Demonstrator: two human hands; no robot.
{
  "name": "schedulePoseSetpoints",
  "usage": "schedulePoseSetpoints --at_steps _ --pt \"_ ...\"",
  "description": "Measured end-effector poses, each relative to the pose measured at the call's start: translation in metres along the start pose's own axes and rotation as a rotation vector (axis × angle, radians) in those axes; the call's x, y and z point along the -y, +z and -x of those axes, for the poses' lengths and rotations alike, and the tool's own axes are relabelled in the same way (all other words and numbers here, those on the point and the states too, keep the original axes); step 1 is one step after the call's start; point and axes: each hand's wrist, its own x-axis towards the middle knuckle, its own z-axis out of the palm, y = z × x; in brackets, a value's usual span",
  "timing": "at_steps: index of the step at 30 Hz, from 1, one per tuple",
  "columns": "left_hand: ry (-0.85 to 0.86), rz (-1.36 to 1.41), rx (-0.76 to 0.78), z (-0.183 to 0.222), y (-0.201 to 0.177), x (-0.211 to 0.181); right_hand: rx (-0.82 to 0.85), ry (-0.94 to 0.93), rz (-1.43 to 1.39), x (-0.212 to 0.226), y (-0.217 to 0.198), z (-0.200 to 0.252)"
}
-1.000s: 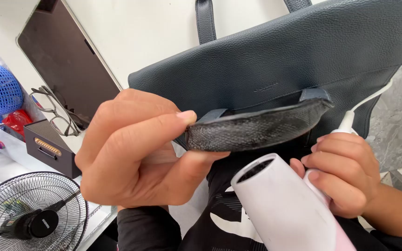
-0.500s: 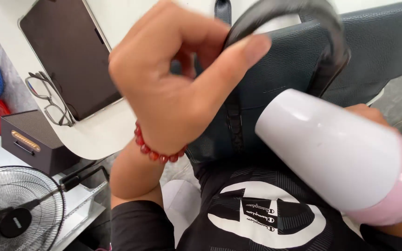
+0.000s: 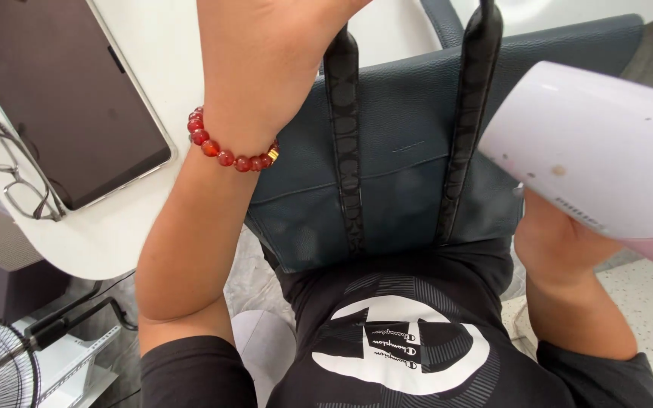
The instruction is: Repairing a bag strap using heat and adhesive or dye.
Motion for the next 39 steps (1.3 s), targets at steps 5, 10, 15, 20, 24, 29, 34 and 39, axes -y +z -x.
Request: schedulePoseSetpoints --at_steps 5,10,15,20,24,29,34,39 --pt "-0.155 0.155 -0.028 -0.011 0.001 -0.014 -0.014 -0.033 -0.032 -0.034 -0.018 0.019" --pt "-0.193 0.371 -0.052 -0.014 0.006 -0.014 0.008 -0.002 -0.085 -0.015 -0.025 -0.009" --pt "-0.071 0.516 -0.036 -0.009 0.008 -0.006 0.124 -0.326 -0.009 0.012 -0.019 -0.048" --pt "-0.117 0.439 -0.055 -0.014 0.007 -0.014 0.217 -0.441 0.016 -0.007 -0.017 -0.054" --pt "-0.124 0.409 -0.060 -0.009 0.008 -0.008 0.257 -0.512 0.189 -0.006 -0.014 -0.052" --pt "-0.097 0.349 -0.065 -0.014 0.008 -0.012 0.220 -0.432 0.319 0.011 -0.008 -0.061" --pt "-0.059 0.401 -0.038 -0.015 0.008 -0.010 0.209 -0.330 0.180 0.027 -0.001 -0.071" --pt "-0.145 0.334 -0.004 -0.013 0.008 -0.007 0.173 -0.460 0.200 0.028 0.004 -0.072"
